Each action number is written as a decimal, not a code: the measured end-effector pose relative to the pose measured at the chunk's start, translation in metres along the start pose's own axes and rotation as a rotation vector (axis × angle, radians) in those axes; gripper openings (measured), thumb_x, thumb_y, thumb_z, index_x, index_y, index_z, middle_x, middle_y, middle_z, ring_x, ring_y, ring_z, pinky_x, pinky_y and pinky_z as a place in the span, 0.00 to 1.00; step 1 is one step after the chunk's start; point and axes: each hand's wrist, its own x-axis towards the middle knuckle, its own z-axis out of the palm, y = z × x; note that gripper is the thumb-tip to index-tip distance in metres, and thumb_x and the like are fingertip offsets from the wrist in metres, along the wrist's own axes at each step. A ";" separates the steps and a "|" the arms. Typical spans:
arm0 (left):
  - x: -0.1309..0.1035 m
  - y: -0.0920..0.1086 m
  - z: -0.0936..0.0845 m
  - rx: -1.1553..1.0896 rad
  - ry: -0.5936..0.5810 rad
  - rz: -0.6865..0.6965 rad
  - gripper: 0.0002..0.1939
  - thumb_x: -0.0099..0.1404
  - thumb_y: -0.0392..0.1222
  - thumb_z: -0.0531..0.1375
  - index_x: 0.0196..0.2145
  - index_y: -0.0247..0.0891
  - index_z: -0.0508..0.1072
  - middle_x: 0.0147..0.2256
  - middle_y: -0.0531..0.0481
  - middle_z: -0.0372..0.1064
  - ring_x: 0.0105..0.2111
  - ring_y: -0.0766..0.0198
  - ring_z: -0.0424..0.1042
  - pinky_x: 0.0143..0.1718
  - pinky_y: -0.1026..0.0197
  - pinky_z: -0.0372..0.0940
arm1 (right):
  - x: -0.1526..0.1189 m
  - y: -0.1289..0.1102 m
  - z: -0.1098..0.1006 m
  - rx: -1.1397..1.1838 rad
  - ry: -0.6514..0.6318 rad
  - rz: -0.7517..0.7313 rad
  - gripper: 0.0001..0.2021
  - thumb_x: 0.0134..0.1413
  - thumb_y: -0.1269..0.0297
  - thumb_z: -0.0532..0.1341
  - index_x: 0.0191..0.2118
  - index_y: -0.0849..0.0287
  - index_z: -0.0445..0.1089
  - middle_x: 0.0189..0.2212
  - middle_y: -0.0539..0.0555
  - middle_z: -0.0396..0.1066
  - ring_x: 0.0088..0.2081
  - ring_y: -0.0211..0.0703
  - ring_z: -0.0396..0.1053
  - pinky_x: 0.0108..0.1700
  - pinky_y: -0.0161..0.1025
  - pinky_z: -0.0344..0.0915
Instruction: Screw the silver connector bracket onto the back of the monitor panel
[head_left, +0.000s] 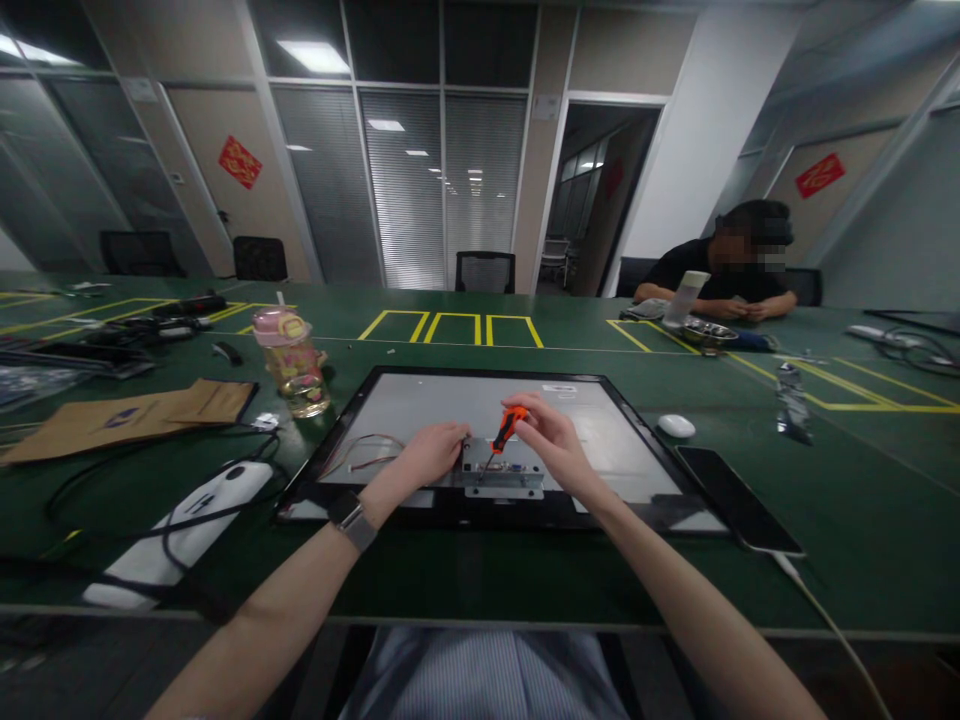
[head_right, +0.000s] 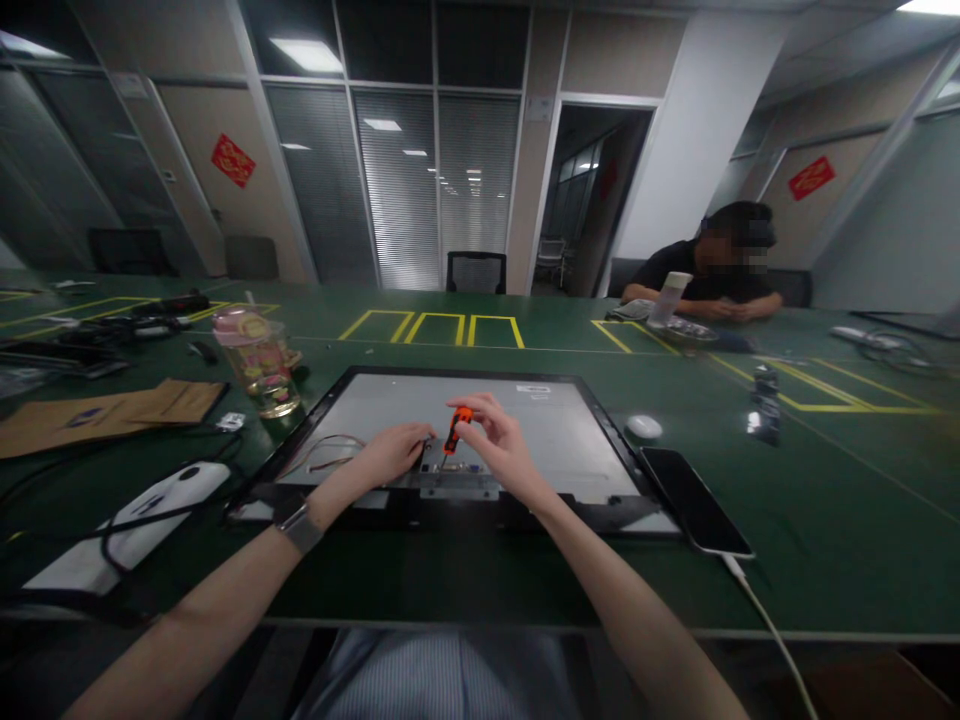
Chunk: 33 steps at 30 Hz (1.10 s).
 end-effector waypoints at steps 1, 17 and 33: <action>0.000 0.000 0.000 -0.004 -0.001 -0.001 0.16 0.69 0.33 0.48 0.50 0.39 0.69 0.46 0.43 0.74 0.47 0.55 0.73 0.48 0.56 0.65 | 0.000 0.001 0.000 -0.007 0.014 -0.010 0.11 0.57 0.56 0.64 0.44 0.52 0.75 0.41 0.55 0.70 0.45 0.44 0.70 0.47 0.41 0.70; -0.001 0.000 0.000 -0.025 0.007 -0.007 0.18 0.68 0.33 0.48 0.51 0.39 0.69 0.47 0.44 0.74 0.47 0.55 0.73 0.49 0.56 0.66 | -0.002 0.001 0.003 -0.013 0.051 -0.039 0.08 0.58 0.63 0.63 0.43 0.51 0.76 0.40 0.54 0.70 0.42 0.44 0.72 0.45 0.42 0.72; 0.001 0.000 0.001 -0.014 0.006 0.003 0.17 0.68 0.32 0.48 0.51 0.39 0.70 0.48 0.43 0.73 0.48 0.55 0.73 0.50 0.55 0.65 | -0.002 0.004 0.000 -0.082 0.048 -0.026 0.14 0.58 0.62 0.63 0.50 0.50 0.72 0.41 0.54 0.73 0.41 0.44 0.74 0.45 0.45 0.74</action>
